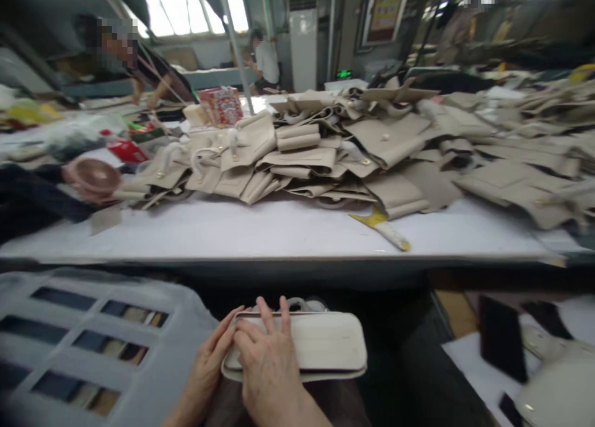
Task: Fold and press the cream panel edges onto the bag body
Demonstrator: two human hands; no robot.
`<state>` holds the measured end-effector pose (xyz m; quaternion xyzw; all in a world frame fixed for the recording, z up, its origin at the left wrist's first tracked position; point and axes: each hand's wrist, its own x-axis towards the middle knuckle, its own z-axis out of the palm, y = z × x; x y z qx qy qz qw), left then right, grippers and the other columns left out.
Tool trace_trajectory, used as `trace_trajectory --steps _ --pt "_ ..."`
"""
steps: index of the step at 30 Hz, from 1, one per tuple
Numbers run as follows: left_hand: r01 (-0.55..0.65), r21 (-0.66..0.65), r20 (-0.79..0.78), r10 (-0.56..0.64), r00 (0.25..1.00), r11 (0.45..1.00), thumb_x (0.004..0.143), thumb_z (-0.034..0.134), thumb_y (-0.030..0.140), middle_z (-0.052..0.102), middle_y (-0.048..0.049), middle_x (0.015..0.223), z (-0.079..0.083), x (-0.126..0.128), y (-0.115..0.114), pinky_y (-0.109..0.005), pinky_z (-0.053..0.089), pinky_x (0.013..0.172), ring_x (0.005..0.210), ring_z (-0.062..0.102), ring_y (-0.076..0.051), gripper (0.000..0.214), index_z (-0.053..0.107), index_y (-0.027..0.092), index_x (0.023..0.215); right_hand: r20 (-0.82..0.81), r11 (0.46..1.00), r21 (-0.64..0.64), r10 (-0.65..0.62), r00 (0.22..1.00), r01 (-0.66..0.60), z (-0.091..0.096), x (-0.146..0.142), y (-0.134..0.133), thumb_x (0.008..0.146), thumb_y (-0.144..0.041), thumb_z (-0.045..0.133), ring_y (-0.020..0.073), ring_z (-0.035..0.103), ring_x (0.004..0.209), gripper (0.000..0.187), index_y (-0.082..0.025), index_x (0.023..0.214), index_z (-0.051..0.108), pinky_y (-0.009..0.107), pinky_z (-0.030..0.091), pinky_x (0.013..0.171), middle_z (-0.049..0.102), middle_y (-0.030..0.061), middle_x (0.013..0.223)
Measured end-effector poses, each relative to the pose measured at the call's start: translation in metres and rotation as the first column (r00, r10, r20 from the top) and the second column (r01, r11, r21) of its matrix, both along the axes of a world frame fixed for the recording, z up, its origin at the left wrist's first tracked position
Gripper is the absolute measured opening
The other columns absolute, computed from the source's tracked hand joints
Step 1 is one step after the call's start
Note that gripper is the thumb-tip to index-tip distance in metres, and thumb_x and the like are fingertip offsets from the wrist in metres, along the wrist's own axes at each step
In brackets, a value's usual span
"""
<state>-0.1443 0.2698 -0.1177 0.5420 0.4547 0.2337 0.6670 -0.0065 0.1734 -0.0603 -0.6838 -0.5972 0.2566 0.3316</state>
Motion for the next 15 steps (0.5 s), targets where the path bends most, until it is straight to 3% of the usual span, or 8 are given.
trace_trajectory --steps 3,6,8,9,10,12,14,15 --pt "0.060 0.085 -0.067 -0.055 0.996 0.995 0.082 0.067 0.057 0.060 -0.0022 0.139 -0.003 -0.001 0.003 -0.043 0.028 0.120 0.136 0.046 -0.031 0.055 0.063 0.028 0.128 -0.282 0.988 0.023 -0.143 0.949 0.156 0.011 0.004 0.005 0.078 -0.012 0.064 0.0210 0.039 0.141 0.035 -0.032 0.106 0.067 0.055 0.000 0.121 0.071 -0.0062 0.120" --pt "0.156 0.194 -0.124 -0.133 0.983 0.969 0.086 0.060 0.057 0.054 0.0014 0.145 -0.001 -0.006 0.013 -0.049 0.020 0.121 0.140 0.040 -0.031 0.053 0.058 0.034 0.133 -0.619 0.912 0.079 -0.272 0.737 0.403 0.026 0.029 0.004 0.074 -0.011 0.060 0.0205 0.056 0.127 0.030 -0.026 0.097 0.072 0.046 0.031 0.116 0.072 -0.0006 0.119" --pt "0.266 0.363 -0.198 -0.205 0.959 0.893 0.087 0.060 0.052 0.049 0.0029 0.149 0.005 -0.008 0.024 -0.051 0.019 0.121 0.142 0.037 -0.032 0.049 0.056 0.037 0.134 -0.706 0.822 0.104 -0.335 0.624 0.560 0.029 0.057 -0.009 0.079 -0.019 0.060 0.0215 0.064 0.114 0.023 -0.022 0.098 0.073 0.037 0.047 0.103 0.074 0.0047 0.114" --pt "0.335 0.477 -0.247 -0.243 0.938 0.812 0.088 0.060 0.046 0.047 0.0035 0.151 0.009 -0.008 0.028 -0.052 0.020 0.121 0.142 0.036 -0.032 0.046 0.056 0.039 0.134 -0.708 0.772 0.094 -0.392 0.587 0.629 0.025 0.074 -0.019 0.082 -0.026 0.061 0.0220 0.067 0.106 0.021 -0.020 0.098 0.074 0.036 0.050 0.098 0.075 0.0058 0.106" --pt "0.402 0.593 -0.295 -0.277 0.915 0.697 0.089 0.059 0.040 0.047 0.0037 0.151 0.014 -0.005 0.031 -0.051 0.023 0.120 0.142 0.037 -0.031 0.043 0.058 0.041 0.132 -0.685 0.715 0.061 -0.478 0.550 0.696 0.018 0.091 -0.032 0.083 -0.035 0.062 0.0222 0.069 0.098 0.024 -0.020 0.096 0.075 0.035 0.051 0.093 0.076 0.0061 0.100" --pt "0.502 0.758 -0.369 -0.360 0.857 0.418 0.090 0.055 0.027 0.052 0.0024 0.146 0.027 0.008 0.031 -0.048 0.033 0.117 0.137 0.043 -0.029 0.041 0.061 0.042 0.128 -0.650 0.600 -0.010 -0.612 0.450 0.800 -0.007 0.121 -0.060 0.084 -0.048 0.061 0.0234 0.068 0.094 0.034 -0.017 0.090 0.074 0.035 0.051 0.089 0.075 0.0085 0.093" --pt "0.560 0.807 -0.421 -0.481 0.769 0.189 0.091 0.049 0.020 0.060 -0.0009 0.138 0.040 0.033 0.021 -0.042 0.045 0.108 0.128 0.054 -0.027 0.043 0.064 0.040 0.125 -0.622 0.517 -0.102 -0.700 0.351 0.850 -0.037 0.138 -0.083 0.081 -0.055 0.063 0.0240 0.068 0.081 0.043 -0.014 0.078 0.072 0.035 0.052 0.076 0.073 0.0095 0.079" --pt "0.583 0.805 -0.444 -0.541 0.714 0.110 0.091 0.047 0.018 0.061 -0.0024 0.137 0.046 0.049 0.012 -0.039 0.050 0.104 0.125 0.057 -0.026 0.044 0.064 0.038 0.126 -0.611 0.502 -0.156 -0.725 0.316 0.851 -0.051 0.140 -0.091 0.078 -0.058 0.065 0.0239 0.067 0.072 0.046 -0.013 0.071 0.070 0.034 0.052 0.067 0.071 0.0093 0.070"
